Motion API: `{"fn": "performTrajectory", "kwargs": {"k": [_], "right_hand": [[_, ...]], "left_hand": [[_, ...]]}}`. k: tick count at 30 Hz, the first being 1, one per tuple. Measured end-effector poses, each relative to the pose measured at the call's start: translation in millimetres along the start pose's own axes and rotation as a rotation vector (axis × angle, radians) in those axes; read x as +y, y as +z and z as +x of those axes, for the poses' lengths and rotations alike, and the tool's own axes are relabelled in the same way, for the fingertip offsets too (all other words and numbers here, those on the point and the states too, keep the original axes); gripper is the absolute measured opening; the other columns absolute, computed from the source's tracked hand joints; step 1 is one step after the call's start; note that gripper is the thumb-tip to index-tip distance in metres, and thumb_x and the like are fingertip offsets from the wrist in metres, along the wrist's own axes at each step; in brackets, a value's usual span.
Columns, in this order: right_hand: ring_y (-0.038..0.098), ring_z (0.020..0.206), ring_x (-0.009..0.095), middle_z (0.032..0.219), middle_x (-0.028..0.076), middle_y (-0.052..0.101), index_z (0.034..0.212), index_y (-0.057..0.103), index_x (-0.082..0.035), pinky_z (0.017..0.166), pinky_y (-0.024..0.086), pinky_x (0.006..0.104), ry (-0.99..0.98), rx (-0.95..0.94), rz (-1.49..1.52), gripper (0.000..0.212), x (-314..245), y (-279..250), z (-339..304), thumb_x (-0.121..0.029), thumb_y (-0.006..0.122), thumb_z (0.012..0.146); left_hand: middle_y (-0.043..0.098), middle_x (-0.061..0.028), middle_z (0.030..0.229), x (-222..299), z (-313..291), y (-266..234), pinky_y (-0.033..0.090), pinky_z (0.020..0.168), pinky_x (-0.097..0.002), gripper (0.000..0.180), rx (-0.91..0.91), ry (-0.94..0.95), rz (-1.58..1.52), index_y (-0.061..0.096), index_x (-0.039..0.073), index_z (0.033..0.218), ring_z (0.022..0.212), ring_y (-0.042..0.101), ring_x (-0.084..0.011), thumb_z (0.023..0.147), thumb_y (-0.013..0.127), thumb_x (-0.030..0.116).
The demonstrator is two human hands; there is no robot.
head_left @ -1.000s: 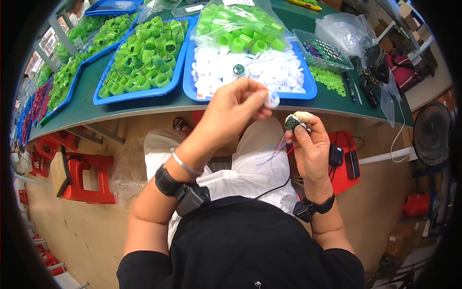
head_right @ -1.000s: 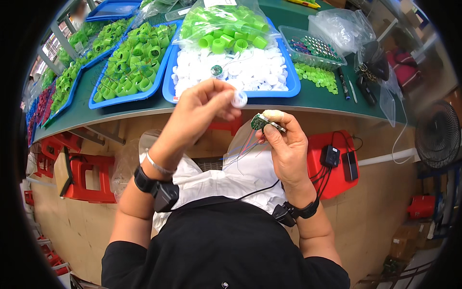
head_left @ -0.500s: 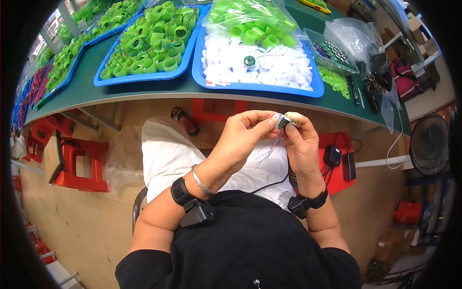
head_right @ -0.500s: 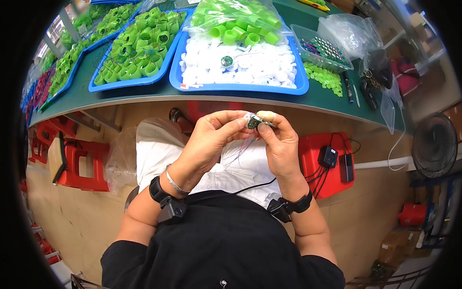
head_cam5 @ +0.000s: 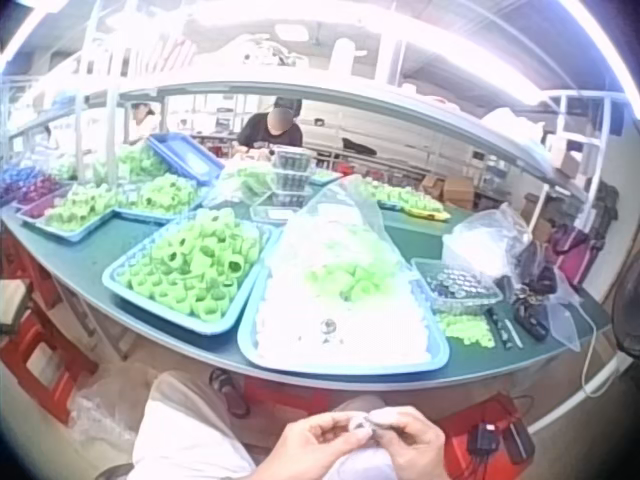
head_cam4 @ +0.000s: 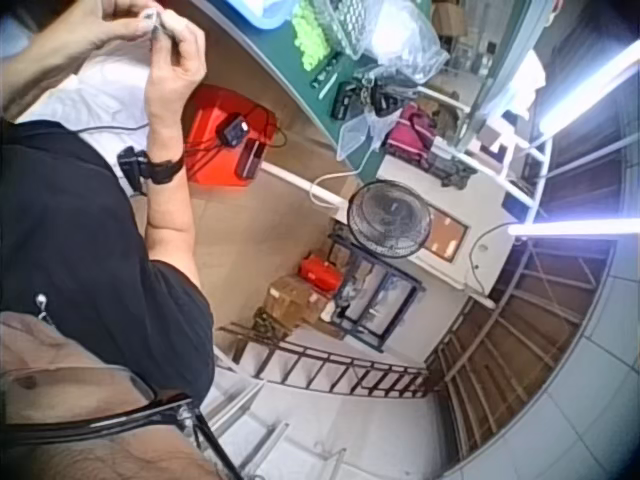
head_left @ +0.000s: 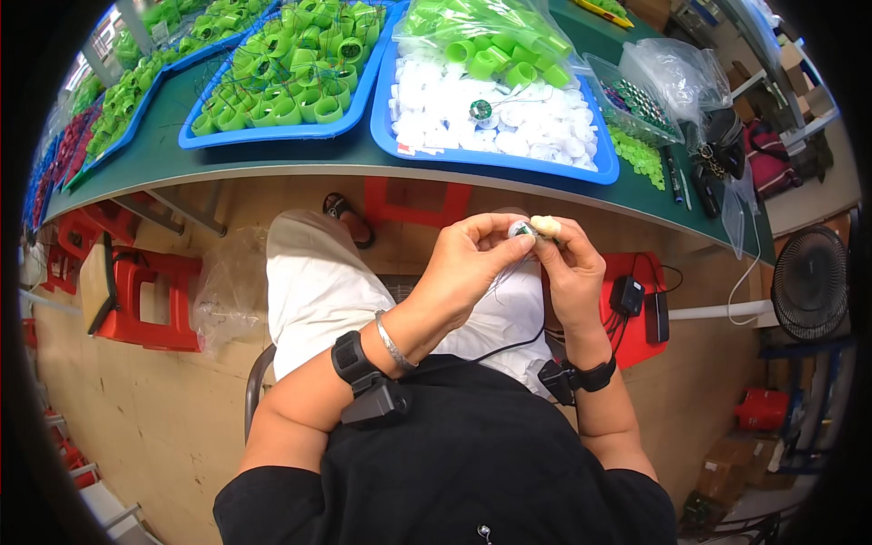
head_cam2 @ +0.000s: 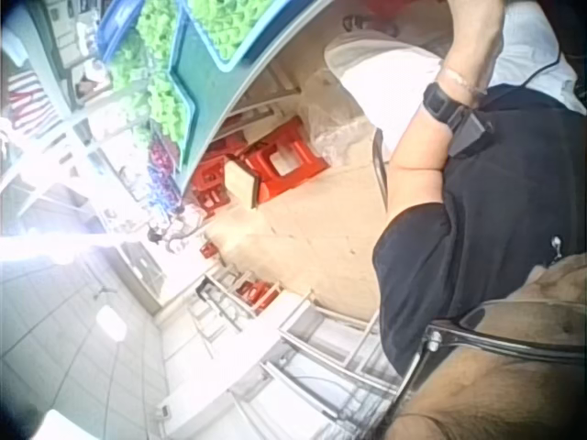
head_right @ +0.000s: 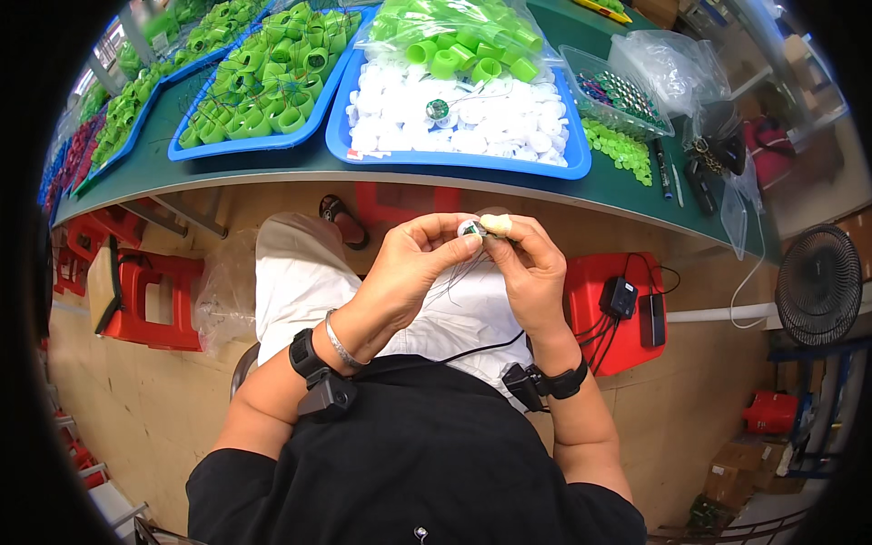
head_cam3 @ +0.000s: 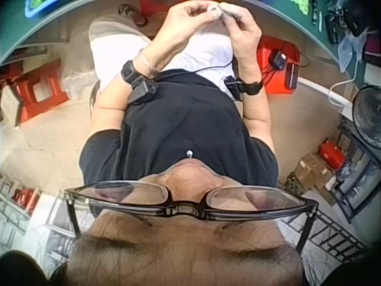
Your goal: Assembling small green plastic caps and white components at a factory workbench.
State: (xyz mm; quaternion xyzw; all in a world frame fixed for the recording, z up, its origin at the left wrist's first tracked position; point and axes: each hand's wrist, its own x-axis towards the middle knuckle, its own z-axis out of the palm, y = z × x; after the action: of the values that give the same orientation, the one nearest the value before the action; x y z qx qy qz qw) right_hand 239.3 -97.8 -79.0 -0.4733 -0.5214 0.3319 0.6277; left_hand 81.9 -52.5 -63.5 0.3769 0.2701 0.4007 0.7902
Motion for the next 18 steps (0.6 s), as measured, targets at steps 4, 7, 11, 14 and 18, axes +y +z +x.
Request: {"fn": "performTrajectory", "kwargs": {"k": [4, 7, 11, 14, 18], "right_hand": [[0.062, 0.091, 0.013, 0.106, 0.009, 0.064, 0.104, 0.067, 0.001, 0.077, 0.053, 0.0252, -0.087, -0.024, -0.097, 0.016, -7, 1, 2, 0.002, 0.064, 0.089], [0.063, 0.089, 0.014, 0.105, 0.01, 0.065, 0.103, 0.067, 0.0, 0.074, 0.053, 0.0262, -0.09, -0.018, -0.151, 0.016, -12, 3, 2, 0.002, 0.064, 0.088], [0.065, 0.086, 0.018, 0.098, 0.011, 0.067, 0.102, 0.067, 0.0, 0.071, 0.053, 0.0279, -0.345, -0.006, -0.455, 0.019, -13, 5, 1, 0.003, 0.068, 0.084], [0.066, 0.081, 0.021, 0.095, 0.012, 0.067, 0.102, 0.068, -0.001, 0.07, 0.054, 0.0291, -0.426, -0.019, -0.525, 0.022, -16, 4, 1, 0.005, 0.07, 0.081], [0.067, 0.079, 0.02, 0.095, 0.013, 0.067, 0.101, 0.068, 0.001, 0.066, 0.055, 0.0283, -0.41, -0.219, -0.385, 0.022, -34, -6, 6, 0.007, 0.07, 0.079]], "left_hand": [[0.065, -0.005, 0.101, 2, -2, -2, 0.047, 0.082, -0.0233, 0.027, -0.032, -0.004, -0.002, 0.064, -0.002, 0.112, 0.092, 0.06, -0.0104, 0.087, 0.07, 0.007], [0.062, -0.0024, 0.099, 0, -3, -1, 0.046, 0.08, -0.023, 0.025, -0.015, 0.225, 0.29, 0.064, -0.002, 0.112, 0.091, 0.059, -0.0096, 0.088, 0.067, 0.005], [0.06, -0.0012, 0.099, 0, -6, -3, 0.045, 0.079, -0.023, 0.023, 0.006, 0.407, 0.589, 0.063, -0.002, 0.112, 0.091, 0.057, -0.0092, 0.089, 0.064, 0.002], [0.062, -0.002, 0.099, 1, -5, -5, 0.047, 0.08, -0.0233, 0.02, 0.008, 0.37, 0.557, 0.064, -0.002, 0.109, 0.09, 0.058, -0.0094, 0.089, 0.062, 0.001], [0.064, -0.0049, 0.099, 18, -6, -13, 0.049, 0.081, -0.0246, 0.019, -0.177, 0.044, 0.109, 0.064, -0.004, 0.108, 0.088, 0.06, -0.0113, 0.089, 0.063, 0.002]]}}
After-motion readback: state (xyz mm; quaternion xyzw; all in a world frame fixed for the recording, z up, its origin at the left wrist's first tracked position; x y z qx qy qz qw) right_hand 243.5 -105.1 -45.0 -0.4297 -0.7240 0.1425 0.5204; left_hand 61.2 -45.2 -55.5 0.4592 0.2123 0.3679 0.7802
